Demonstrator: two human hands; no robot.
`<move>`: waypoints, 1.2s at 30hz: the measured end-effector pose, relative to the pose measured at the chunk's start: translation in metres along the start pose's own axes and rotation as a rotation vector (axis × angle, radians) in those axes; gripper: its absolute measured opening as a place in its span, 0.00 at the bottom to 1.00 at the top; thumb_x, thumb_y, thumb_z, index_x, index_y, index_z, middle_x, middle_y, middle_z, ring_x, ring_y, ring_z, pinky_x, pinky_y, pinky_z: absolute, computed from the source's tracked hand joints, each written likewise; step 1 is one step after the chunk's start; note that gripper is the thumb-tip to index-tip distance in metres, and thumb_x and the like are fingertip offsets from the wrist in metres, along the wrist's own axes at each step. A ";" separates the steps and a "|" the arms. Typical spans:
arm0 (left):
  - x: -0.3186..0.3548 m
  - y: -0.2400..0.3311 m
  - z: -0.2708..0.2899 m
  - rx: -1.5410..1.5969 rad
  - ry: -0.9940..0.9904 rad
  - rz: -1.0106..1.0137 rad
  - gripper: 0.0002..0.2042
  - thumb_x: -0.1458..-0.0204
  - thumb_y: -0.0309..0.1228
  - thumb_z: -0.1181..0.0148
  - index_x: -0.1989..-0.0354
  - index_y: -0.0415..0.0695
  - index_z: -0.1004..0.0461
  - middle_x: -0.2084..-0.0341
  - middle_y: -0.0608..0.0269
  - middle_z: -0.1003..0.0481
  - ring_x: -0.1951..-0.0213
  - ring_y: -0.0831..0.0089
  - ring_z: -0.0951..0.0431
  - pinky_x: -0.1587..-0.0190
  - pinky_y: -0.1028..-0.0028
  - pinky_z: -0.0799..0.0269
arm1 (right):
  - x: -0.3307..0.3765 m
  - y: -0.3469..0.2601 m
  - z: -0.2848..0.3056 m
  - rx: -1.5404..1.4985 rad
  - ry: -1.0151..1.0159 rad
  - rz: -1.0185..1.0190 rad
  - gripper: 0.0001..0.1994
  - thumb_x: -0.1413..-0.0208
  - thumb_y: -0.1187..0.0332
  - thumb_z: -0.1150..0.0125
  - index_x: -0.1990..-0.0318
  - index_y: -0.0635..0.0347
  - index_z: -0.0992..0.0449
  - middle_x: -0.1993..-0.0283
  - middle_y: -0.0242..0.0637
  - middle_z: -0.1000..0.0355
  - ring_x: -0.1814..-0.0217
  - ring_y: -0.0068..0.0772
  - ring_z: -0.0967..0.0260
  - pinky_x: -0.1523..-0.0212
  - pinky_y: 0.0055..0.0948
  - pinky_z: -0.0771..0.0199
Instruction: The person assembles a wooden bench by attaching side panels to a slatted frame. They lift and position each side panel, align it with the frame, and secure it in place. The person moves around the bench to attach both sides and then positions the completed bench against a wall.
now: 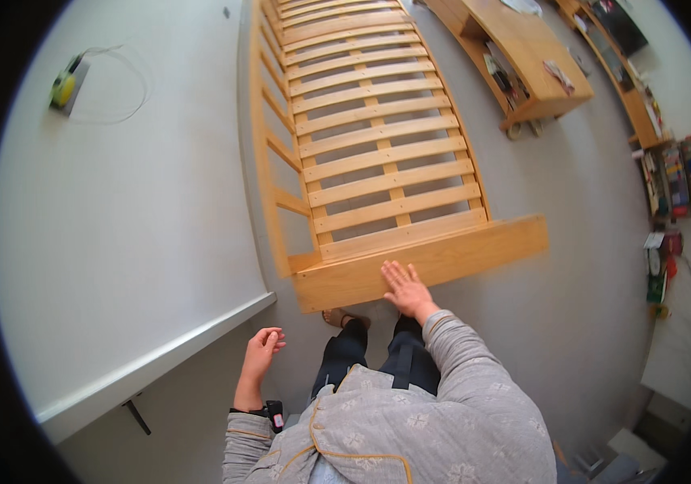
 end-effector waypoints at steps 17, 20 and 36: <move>-0.005 0.109 -0.193 -0.272 -0.220 0.033 0.14 0.41 0.35 0.53 0.54 0.38 0.31 0.62 0.59 0.26 0.63 0.73 0.25 0.59 0.76 0.30 | 0.076 0.190 0.024 -0.183 0.131 -0.230 0.37 0.42 0.46 0.62 0.33 0.58 0.64 0.28 0.39 0.71 0.26 0.38 0.76 0.31 0.40 0.78; -0.012 0.121 -0.210 -0.317 -0.243 0.027 0.14 0.41 0.35 0.53 0.53 0.38 0.31 0.61 0.59 0.26 0.62 0.73 0.25 0.58 0.75 0.31 | 0.090 0.151 0.005 -0.095 0.176 0.057 0.37 0.44 0.41 0.65 0.32 0.51 0.62 0.28 0.28 0.68 0.26 0.27 0.76 0.30 0.36 0.78; -0.004 0.108 -0.208 -0.253 -0.196 0.092 0.14 0.41 0.34 0.53 0.53 0.38 0.31 0.60 0.57 0.27 0.61 0.72 0.25 0.56 0.75 0.30 | 0.103 0.224 0.006 -0.182 0.581 -0.689 0.38 0.42 0.49 0.59 0.34 0.67 0.63 0.30 0.52 0.73 0.27 0.51 0.77 0.32 0.49 0.75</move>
Point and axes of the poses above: each hand's wrist, its own x-axis away from the middle knuckle, its own z-axis out of the back of the hand, y = z × x, the point moved 3 cm from there along -x, towards the middle knuckle
